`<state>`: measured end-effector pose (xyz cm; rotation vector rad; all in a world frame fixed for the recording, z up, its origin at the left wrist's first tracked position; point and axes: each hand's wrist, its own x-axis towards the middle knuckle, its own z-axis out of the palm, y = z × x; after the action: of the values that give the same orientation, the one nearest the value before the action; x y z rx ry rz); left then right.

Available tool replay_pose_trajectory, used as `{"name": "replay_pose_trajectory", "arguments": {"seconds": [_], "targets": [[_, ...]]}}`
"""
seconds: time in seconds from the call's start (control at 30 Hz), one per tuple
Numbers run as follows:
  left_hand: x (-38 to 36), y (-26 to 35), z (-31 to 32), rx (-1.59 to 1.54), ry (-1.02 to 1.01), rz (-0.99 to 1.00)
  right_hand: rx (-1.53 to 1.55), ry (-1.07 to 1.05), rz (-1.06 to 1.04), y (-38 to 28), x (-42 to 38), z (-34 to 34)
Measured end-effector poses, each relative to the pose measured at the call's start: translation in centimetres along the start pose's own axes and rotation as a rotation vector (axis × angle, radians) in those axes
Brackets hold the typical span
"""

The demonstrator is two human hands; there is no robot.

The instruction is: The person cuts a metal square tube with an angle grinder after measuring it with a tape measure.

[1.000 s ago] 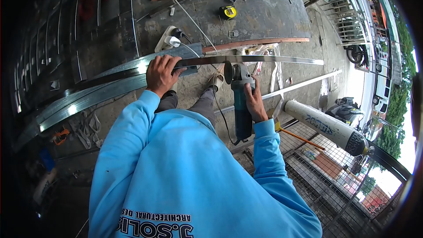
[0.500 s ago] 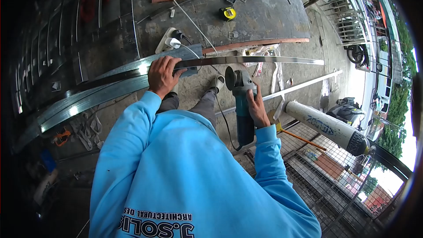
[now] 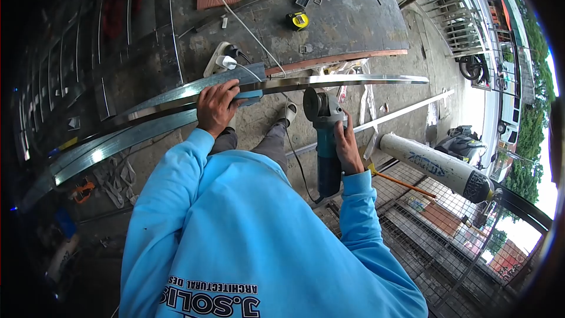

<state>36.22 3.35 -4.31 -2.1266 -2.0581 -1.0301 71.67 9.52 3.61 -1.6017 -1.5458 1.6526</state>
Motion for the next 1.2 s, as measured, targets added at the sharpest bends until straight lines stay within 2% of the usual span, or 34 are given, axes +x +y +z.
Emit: {"name": "replay_pose_trajectory", "arguments": {"seconds": [0.2, 0.6, 0.83, 1.2], "targets": [[-1.0, 0.2, 0.1, 0.045, -0.025, -0.017, 0.018, 0.020, -0.090, 0.1, 1.0, 0.7], [-0.9, 0.5, 0.0, 0.087, -0.040, -0.074, -0.107, -0.006, -0.070, -0.4, 2.5, 0.5], [-0.8, 0.7, 0.0, 0.074, -0.038, -0.084, -0.110, -0.035, -0.016, -0.4, 2.5, 0.3], [-0.8, 0.7, -0.1, 0.087, -0.067, -0.080, -0.091, -0.015, -0.049, -0.3, 3.3, 0.6]]}}
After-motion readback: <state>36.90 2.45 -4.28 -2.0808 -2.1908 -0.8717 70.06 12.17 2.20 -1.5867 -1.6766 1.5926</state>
